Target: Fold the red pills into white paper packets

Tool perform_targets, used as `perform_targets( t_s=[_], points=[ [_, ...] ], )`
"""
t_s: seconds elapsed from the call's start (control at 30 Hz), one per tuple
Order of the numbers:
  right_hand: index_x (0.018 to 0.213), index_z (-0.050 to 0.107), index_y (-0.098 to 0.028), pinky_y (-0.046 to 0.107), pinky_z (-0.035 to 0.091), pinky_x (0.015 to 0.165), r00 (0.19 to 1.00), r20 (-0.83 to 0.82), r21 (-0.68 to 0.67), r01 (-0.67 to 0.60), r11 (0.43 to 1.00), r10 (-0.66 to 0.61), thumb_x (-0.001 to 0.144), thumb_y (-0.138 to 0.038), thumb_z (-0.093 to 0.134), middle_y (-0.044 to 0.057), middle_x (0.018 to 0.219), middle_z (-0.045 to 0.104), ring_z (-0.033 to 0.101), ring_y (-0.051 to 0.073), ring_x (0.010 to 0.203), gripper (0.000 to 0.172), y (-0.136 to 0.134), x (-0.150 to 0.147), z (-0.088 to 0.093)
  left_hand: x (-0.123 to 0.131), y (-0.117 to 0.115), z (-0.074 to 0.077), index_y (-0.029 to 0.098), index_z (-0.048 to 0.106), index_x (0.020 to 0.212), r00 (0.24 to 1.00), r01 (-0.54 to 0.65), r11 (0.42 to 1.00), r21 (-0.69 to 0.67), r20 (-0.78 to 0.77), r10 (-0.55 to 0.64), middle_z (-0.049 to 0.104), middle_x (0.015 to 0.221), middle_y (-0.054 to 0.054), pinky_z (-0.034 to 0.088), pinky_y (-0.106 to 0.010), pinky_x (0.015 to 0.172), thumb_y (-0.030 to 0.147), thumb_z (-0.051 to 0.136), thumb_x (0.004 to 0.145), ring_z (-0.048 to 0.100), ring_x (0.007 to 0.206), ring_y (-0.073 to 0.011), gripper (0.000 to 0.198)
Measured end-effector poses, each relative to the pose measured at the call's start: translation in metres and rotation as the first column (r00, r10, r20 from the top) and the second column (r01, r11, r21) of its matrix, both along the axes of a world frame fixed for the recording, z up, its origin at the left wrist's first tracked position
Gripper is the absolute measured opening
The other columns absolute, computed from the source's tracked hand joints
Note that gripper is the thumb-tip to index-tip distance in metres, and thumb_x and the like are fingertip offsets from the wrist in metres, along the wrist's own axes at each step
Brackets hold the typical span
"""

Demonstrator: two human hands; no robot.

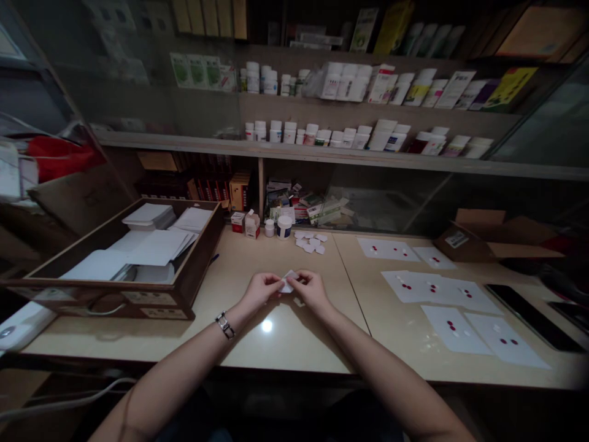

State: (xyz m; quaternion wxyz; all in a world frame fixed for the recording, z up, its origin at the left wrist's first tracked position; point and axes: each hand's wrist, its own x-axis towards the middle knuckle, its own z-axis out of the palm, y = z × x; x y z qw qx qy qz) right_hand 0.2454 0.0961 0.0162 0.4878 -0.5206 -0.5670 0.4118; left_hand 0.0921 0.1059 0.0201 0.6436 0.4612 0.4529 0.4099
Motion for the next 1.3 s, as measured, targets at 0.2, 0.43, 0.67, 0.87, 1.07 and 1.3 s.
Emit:
perform_targets(
  t_s=[0.2, 0.43, 0.67, 0.87, 1.07, 1.3],
  points=[
    [0.068, 0.068, -0.018, 0.027, 0.045, 0.066, 0.967, 0.249, 0.265, -0.024, 0.964, -0.045, 0.074, -0.023, 0.060, 0.006, 0.072, 0.067, 0.060, 0.018, 0.070, 0.011, -0.005, 0.003, 0.001, -0.001, 0.002, -0.007, 0.009, 0.067, 0.064, 0.998, 0.006, 0.997, -0.080, 0.060, -0.001, 0.063, 0.061, -0.004, 0.045, -0.021, 0.055, 0.037, 0.084, 0.049, 0.055, 0.051, -0.0089, 0.036],
    [0.070, 0.063, -0.015, 0.021, 0.038, 0.040, 0.997, -0.027, -0.102, -0.068, 0.992, 0.066, 0.070, -0.043, 0.063, 0.001, 0.055, 0.059, 0.052, 0.013, 0.045, 0.028, 0.001, 0.001, -0.001, -0.002, 0.002, -0.007, 0.010, 0.066, 0.063, 0.997, -0.005, 0.998, -0.057, 0.077, 0.010, 0.062, 0.060, -0.003, 0.044, -0.022, 0.056, 0.041, 0.084, 0.047, 0.054, 0.052, -0.0093, 0.039],
    [0.056, 0.057, -0.015, 0.019, 0.031, 0.034, 0.991, -0.091, -0.193, -0.111, 0.975, 0.095, 0.061, -0.043, 0.070, -0.002, 0.046, 0.051, 0.044, 0.008, 0.037, 0.031, 0.003, 0.004, -0.001, -0.001, 0.000, 0.001, 0.011, 0.065, 0.066, 0.999, -0.029, 0.999, 0.043, -0.033, 0.030, 0.056, 0.051, 0.000, 0.032, -0.020, 0.044, 0.041, 0.078, 0.052, 0.045, 0.044, -0.0076, 0.035],
    [0.064, 0.058, -0.016, 0.020, 0.034, 0.034, 0.980, -0.190, -0.223, -0.105, 0.969, 0.063, 0.060, -0.034, 0.069, -0.004, 0.046, 0.052, 0.044, 0.008, 0.034, 0.022, 0.003, 0.004, 0.001, 0.000, 0.000, 0.002, 0.013, 0.061, 0.067, 0.998, -0.070, 0.997, 0.012, 0.008, 0.070, 0.058, 0.055, 0.000, 0.039, -0.020, 0.045, 0.034, 0.077, 0.052, 0.050, 0.045, -0.0091, 0.031],
    [0.061, 0.056, -0.016, 0.019, 0.031, 0.033, 0.980, -0.194, -0.244, -0.100, 0.965, 0.052, 0.059, -0.031, 0.069, -0.003, 0.048, 0.054, 0.045, 0.008, 0.036, 0.020, 0.003, 0.003, -0.001, 0.002, -0.001, 0.002, 0.012, 0.062, 0.072, 0.998, -0.056, 0.998, 0.017, 0.041, 0.055, 0.060, 0.058, -0.001, 0.041, -0.020, 0.047, 0.033, 0.081, 0.049, 0.054, 0.049, -0.0103, 0.037],
    [0.056, 0.054, -0.015, 0.018, 0.026, 0.035, 0.953, -0.298, -0.310, -0.144, 0.940, 0.048, 0.056, -0.026, 0.071, -0.004, 0.043, 0.050, 0.040, 0.006, 0.035, 0.021, 0.003, 0.003, -0.002, 0.002, -0.002, 0.001, 0.012, 0.061, 0.065, 0.999, -0.046, 0.999, 0.020, 0.021, 0.046, 0.059, 0.054, 0.000, 0.039, -0.020, 0.047, 0.037, 0.080, 0.051, 0.051, 0.046, -0.0096, 0.034]
  ],
)
